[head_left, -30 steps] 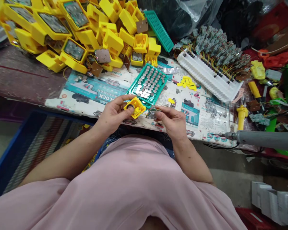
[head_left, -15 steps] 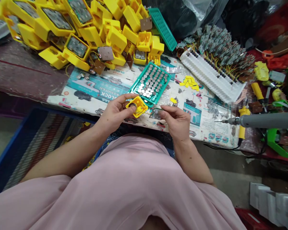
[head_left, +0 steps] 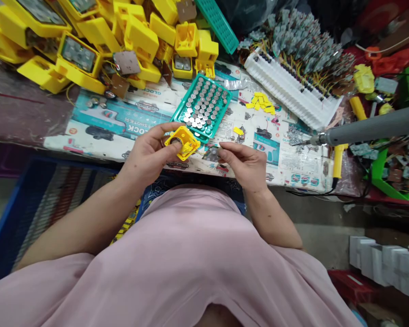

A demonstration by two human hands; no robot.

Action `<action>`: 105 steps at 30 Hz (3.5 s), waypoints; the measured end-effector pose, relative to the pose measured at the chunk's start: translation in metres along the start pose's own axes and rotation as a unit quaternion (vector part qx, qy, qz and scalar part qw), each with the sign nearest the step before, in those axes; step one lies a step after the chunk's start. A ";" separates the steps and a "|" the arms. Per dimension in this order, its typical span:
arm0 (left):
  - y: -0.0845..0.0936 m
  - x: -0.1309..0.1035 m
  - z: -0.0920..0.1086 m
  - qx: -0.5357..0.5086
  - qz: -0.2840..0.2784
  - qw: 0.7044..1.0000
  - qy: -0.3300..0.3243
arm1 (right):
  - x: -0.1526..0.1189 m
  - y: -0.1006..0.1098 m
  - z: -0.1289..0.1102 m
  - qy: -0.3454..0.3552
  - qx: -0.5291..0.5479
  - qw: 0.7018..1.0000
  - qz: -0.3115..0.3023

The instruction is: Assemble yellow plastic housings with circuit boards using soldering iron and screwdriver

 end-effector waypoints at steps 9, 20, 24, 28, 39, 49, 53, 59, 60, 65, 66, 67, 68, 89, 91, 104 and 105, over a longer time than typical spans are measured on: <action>-0.001 0.007 -0.005 0.098 -0.125 0.987 0.007 | -0.019 0.000 0.009 -0.006 -0.015 0.999 -0.032; -0.091 0.037 0.005 0.384 -0.445 0.809 -0.002 | -0.055 0.047 0.011 0.042 0.037 0.991 0.120; -0.121 0.047 0.000 0.470 -0.509 0.720 -0.045 | -0.051 0.054 0.039 -0.061 0.161 0.980 0.096; -0.148 0.048 -0.005 0.517 -0.558 0.644 -0.085 | -0.053 0.061 0.056 -0.107 0.195 0.970 0.101; -0.176 0.055 -0.014 0.584 -0.585 0.544 -0.142 | -0.060 0.057 0.048 -0.060 0.134 0.980 0.134; -0.162 0.056 0.008 0.593 -0.501 0.585 -0.236 | -0.075 0.049 0.003 0.195 -0.227 0.949 0.098; -0.145 0.041 0.017 0.620 -0.447 0.594 -0.250 | -0.058 0.075 -0.002 0.196 -0.261 0.934 0.142; -0.134 0.018 0.010 0.645 -0.420 0.575 -0.278 | -0.022 0.072 -0.010 0.205 -0.362 0.908 0.044; -0.134 0.017 0.008 0.656 -0.416 0.567 -0.275 | -0.017 0.067 -0.014 0.201 -0.395 0.896 0.024; -0.139 0.021 0.002 0.683 -0.418 0.550 -0.236 | 0.004 0.037 -0.027 0.092 -0.601 0.787 -0.099; -0.140 0.022 0.001 0.682 -0.420 0.553 -0.230 | 0.007 0.033 -0.030 0.076 -0.632 0.763 -0.112; -0.141 0.023 0.001 0.682 -0.419 0.555 -0.227 | 0.010 0.029 -0.033 0.068 -0.652 0.746 -0.115; -0.141 0.024 0.001 0.682 -0.418 0.556 -0.224 | 0.013 0.025 -0.037 0.068 -0.662 0.738 -0.111; -0.134 0.016 -0.014 0.607 -0.399 0.645 -0.237 | 0.008 0.024 -0.039 0.065 -0.708 0.694 -0.115; -0.133 0.017 -0.013 0.606 -0.392 0.652 -0.230 | 0.006 0.022 -0.041 0.065 -0.717 0.683 -0.119; -0.133 0.016 -0.014 0.617 -0.397 0.643 -0.220 | 0.013 0.043 -0.045 0.075 -0.694 0.714 -0.048; -0.132 0.017 -0.014 0.616 -0.395 0.645 -0.220 | 0.011 0.045 -0.047 0.082 -0.683 0.724 -0.049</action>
Point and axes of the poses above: each hand's wrist, its own x-axis towards the middle knuckle, its own y-axis out of the back of the hand, z = x × y, the point moved 7 cm from there along x, towards the middle knuckle, and after that the axes turned 12 degrees about -y, right-handed, at the moved point
